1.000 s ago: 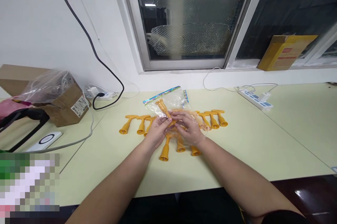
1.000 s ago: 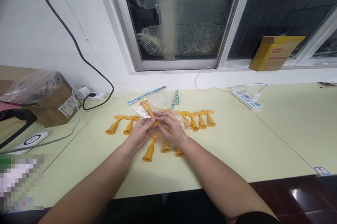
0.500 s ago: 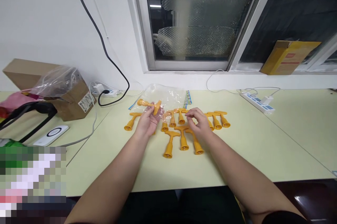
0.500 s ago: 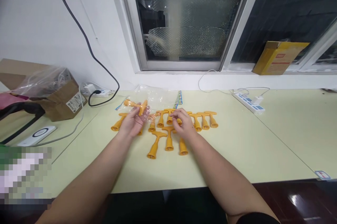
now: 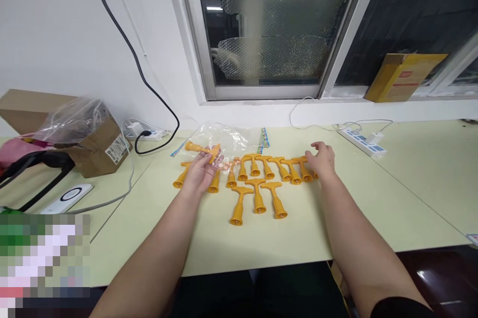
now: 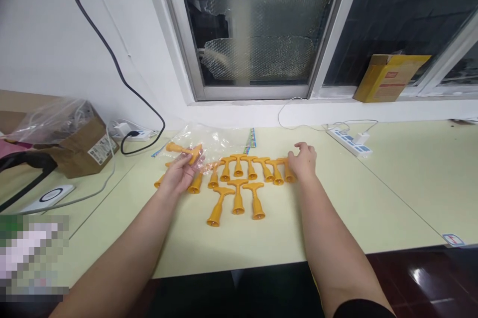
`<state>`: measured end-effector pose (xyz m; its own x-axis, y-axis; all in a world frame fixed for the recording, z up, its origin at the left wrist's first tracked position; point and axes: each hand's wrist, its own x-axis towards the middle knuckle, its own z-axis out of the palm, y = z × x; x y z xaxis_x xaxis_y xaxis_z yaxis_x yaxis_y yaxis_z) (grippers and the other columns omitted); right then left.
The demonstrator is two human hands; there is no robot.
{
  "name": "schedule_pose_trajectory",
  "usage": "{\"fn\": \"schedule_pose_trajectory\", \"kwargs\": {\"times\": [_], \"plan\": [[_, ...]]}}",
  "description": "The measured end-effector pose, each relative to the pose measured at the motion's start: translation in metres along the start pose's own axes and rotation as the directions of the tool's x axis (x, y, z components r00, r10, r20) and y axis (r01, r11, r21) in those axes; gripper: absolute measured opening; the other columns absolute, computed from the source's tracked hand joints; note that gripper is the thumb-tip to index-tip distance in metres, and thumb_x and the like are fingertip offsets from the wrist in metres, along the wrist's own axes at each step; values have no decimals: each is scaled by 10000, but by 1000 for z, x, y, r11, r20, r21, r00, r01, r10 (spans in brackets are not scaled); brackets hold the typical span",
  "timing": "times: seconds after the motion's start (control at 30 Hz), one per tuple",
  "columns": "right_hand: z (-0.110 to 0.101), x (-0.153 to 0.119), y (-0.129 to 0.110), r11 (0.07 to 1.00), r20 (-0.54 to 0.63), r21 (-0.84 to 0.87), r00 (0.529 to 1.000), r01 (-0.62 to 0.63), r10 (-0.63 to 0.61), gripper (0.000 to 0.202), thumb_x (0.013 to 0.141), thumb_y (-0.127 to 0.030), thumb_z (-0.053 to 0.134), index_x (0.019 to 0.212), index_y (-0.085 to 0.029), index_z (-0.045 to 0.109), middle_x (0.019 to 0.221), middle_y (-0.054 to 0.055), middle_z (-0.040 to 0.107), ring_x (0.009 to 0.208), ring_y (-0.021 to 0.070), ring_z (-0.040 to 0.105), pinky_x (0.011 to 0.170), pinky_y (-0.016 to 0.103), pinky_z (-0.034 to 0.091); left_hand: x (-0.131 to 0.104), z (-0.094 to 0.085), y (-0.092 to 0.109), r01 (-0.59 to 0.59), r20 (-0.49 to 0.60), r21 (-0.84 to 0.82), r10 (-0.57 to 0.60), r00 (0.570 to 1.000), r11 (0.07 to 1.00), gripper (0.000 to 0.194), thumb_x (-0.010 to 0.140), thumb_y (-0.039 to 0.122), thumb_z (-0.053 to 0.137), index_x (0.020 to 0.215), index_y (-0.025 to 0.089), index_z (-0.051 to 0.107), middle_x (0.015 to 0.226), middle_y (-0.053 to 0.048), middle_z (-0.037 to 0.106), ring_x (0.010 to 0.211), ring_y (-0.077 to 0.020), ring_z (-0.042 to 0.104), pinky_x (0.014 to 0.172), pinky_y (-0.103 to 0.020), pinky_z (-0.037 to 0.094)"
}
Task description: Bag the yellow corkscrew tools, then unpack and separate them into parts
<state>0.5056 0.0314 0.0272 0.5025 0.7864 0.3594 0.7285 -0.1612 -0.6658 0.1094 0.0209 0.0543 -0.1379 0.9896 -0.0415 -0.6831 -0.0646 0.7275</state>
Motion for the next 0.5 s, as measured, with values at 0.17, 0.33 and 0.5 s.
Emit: {"fn": "schedule_pose_trajectory", "kwargs": {"times": [0.17, 0.33, 0.5], "plan": [[-7, 18, 30, 926, 285, -188, 884, -329, 372, 619, 721, -339, 722, 1307, -201, 580, 1086, 139, 679, 855, 275, 681, 776, 417, 541, -12, 8, -7, 96, 100, 94, -105, 989, 991, 246, 819, 39, 660, 1048, 127, 670, 1226, -131, 727, 1048, -226, 731, 982, -392, 586], [-5, 21, 38, 919, 329, -183, 859, -349, 392, 618, 676, -277, 762, 1275, -211, 623, 1023, 107, 708, 668, 202, 658, 629, 334, 522, -19, 10, -8, 138, 94, 143, -152, 984, 980, 446, 832, 45, 665, 1245, 181, 568, 1266, -149, 714, 1118, -262, 719, 992, -426, 579], [-14, 19, 22, 955, 8, 206, 976, -214, 217, 487, 730, -302, 684, 1207, -215, 653, 944, 45, 678, 757, 177, 627, 674, 296, 507, -23, 13, -7, 200, 130, 124, -216, 968, 972, 538, 857, 73, 649, 1355, 207, 496, 1335, -153, 675, 1136, -289, 712, 1014, -471, 569]]}}
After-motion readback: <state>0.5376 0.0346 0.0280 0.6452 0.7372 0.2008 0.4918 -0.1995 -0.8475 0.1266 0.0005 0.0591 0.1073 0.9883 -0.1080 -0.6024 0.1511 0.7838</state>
